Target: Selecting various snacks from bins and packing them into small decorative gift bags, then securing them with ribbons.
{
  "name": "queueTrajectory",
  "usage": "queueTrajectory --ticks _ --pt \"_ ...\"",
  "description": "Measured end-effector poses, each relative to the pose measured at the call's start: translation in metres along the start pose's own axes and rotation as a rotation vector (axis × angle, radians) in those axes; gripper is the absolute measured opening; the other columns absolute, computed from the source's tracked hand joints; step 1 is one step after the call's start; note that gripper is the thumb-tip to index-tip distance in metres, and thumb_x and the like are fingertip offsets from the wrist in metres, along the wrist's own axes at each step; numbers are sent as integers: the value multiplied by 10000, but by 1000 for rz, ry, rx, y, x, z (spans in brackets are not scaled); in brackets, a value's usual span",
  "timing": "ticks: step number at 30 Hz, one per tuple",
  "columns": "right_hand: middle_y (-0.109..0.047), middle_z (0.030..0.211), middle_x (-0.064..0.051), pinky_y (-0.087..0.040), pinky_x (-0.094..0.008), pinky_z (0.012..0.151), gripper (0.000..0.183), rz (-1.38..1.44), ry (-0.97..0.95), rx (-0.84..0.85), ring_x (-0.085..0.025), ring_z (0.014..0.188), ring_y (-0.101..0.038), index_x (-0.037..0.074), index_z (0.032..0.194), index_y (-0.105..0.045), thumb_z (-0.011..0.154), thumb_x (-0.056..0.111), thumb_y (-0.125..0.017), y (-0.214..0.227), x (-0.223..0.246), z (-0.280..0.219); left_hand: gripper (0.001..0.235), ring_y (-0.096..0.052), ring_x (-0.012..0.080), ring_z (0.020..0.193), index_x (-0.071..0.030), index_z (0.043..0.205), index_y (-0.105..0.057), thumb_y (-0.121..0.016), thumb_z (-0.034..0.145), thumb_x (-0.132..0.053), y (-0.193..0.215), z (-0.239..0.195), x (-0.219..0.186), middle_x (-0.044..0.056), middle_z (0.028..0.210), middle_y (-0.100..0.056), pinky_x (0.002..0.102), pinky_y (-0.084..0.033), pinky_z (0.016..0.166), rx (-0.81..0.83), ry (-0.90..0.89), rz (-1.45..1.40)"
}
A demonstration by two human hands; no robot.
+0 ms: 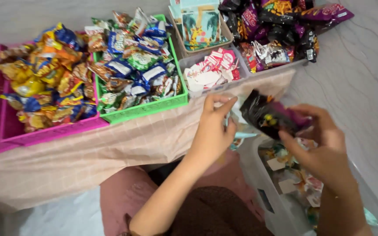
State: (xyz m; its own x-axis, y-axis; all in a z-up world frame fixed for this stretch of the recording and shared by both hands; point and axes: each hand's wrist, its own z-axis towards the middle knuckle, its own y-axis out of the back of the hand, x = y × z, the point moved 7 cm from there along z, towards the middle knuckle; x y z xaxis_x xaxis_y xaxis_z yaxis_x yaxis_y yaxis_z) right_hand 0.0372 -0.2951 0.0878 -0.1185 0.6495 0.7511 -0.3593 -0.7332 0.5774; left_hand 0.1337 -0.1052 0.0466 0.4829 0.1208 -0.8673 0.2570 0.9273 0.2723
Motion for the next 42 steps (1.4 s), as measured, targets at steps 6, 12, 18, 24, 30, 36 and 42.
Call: queueTrajectory --ticks 6,12,18,24,30,36,42 --pt "-729 1115 -29 -604 -291 716 453 -197 28 196 -156 817 -714 91 1182 -690 740 105 -788 -24 28 -6 512 -553 141 671 2 1295 -638 -596 793 89 13 -18 -14 102 1291 -539 244 -471 573 -40 9 4" --pt "-678 1147 27 -517 -325 663 463 -387 96 275 -179 799 -673 252 1217 -703 766 162 -759 -37 23 -14 436 -597 165 855 4 1225 -670 -608 801 82 17 -32 -6 102 1263 -534 236 -496 629 -19 9 -34" --pt "-653 1073 20 -511 -358 595 410 -501 63 339 -225 702 -673 256 1172 -715 770 181 -740 -57 28 -19 465 -584 260 889 54 1217 -640 -596 759 120 14 -43 -24 142 1272 -522 342 -515 815 47 -43 182" --pt "-700 1001 -24 -506 -273 673 490 -168 -4 258 -166 803 -667 140 1172 -740 693 62 -804 -67 11 -19 424 -568 332 1088 33 1269 -636 -623 845 44 1 -57 -39 143 1283 -522 375 -525 859 83 -176 302" --pt "-677 1206 -209 -472 -448 1124 466 384 65 -129 -354 1278 -636 -33 1081 -686 673 -26 -910 -87 -41 -57 361 -585 153 1034 -128 1218 -683 -636 869 -50 5 -64 -47 -17 1230 -513 305 -541 695 3 -293 509" --pt "-337 1661 -249 -388 -506 1162 230 696 130 -24 -416 1495 -412 61 1005 -522 888 48 -720 -107 -44 -60 230 -639 307 1087 -20 1165 -730 -607 979 38 20 -67 -74 137 1251 -629 362 -578 913 116 -394 157" --pt "-641 965 23 -471 -148 706 177 818 -179 -181 -22 817 -568 80 1102 -582 940 81 -653 -109 -67 -77 181 -734 229 924 -41 1186 -748 -664 1029 -74 21 -89 -90 134 1242 -726 291 -645 792 -339 -800 443"
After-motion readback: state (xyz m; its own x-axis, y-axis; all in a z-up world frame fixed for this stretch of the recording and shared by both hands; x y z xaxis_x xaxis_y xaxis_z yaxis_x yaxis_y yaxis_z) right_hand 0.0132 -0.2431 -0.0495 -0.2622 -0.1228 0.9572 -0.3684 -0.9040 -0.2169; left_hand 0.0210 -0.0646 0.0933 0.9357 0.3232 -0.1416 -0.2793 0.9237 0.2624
